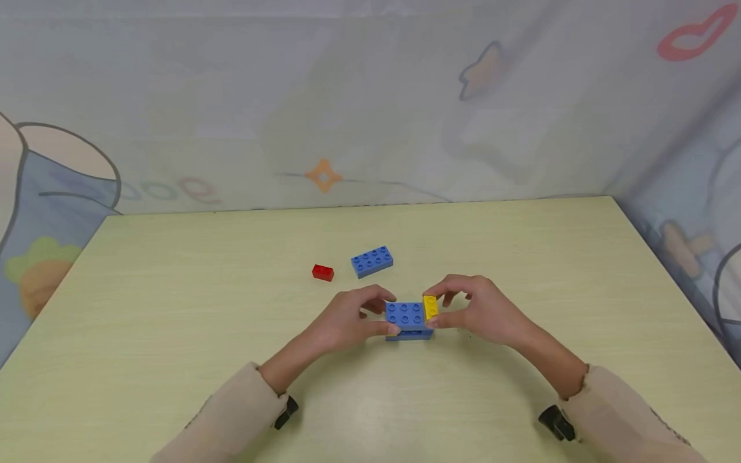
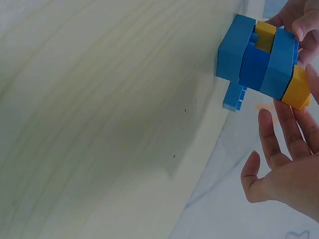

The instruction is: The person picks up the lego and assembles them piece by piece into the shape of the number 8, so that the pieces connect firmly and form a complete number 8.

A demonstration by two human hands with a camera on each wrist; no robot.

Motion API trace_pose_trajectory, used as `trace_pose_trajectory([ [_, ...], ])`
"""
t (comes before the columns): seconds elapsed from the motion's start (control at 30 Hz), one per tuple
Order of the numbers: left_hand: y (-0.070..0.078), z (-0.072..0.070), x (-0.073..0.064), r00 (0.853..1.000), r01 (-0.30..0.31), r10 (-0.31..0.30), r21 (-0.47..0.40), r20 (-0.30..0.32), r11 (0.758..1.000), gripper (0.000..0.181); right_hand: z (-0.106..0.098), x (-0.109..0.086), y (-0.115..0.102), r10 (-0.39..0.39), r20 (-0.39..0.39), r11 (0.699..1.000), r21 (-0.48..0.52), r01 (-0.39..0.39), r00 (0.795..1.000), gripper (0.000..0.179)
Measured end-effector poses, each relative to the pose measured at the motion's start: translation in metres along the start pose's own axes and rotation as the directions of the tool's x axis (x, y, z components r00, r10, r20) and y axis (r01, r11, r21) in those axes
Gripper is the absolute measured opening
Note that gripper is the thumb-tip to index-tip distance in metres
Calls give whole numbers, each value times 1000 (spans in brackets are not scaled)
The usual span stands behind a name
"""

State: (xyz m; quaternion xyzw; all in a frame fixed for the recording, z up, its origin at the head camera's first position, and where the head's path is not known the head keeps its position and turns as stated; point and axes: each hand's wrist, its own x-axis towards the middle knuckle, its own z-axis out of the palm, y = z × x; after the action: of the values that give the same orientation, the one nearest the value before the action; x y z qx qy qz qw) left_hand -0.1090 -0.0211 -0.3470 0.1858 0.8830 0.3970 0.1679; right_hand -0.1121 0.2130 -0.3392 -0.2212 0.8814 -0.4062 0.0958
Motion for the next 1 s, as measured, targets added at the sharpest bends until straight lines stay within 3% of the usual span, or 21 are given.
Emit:
trace_pose_trajectory([
  [0.13, -6, -8, 0, 999, 3, -4, -43, -34, 999, 45, 0, 0, -1, 8, 3, 1000, 11, -8, 1000, 32],
  [0.3, -18, -26, 0, 986, 31, -43, -79, -158, 996, 46, 0, -1, -3, 18, 1, 1000, 15, -18, 1000, 33],
  [0.47, -32, -46, -1, 941, 133, -158, -103, -298, 986, 49, 0, -1, -3, 15, -2, 1000, 7, -15, 1000, 33],
  [0.57, -42, -54, -1, 909, 210, -236, -113, -345, 971, 51, 0, -1, -3, 15, -4, 1000, 7, -15, 1000, 33],
  [0.63, -47, -57, -1, 896, 242, -269, -118, -353, 963, 52, 0, -1, -3, 18, -4, 1000, 13, -18, 1000, 32],
  [0.77, -56, -60, -1, 894, 274, -289, -91, -341, 957, 50, 1, -1, -2, 23, -5, 999, 22, -23, 1000, 32],
  [1.0, -59, -59, 5, 916, 280, -278, -34, -289, 959, 49, 2, -1, -1, 17, -5, 1000, 26, -17, 1000, 32],
])
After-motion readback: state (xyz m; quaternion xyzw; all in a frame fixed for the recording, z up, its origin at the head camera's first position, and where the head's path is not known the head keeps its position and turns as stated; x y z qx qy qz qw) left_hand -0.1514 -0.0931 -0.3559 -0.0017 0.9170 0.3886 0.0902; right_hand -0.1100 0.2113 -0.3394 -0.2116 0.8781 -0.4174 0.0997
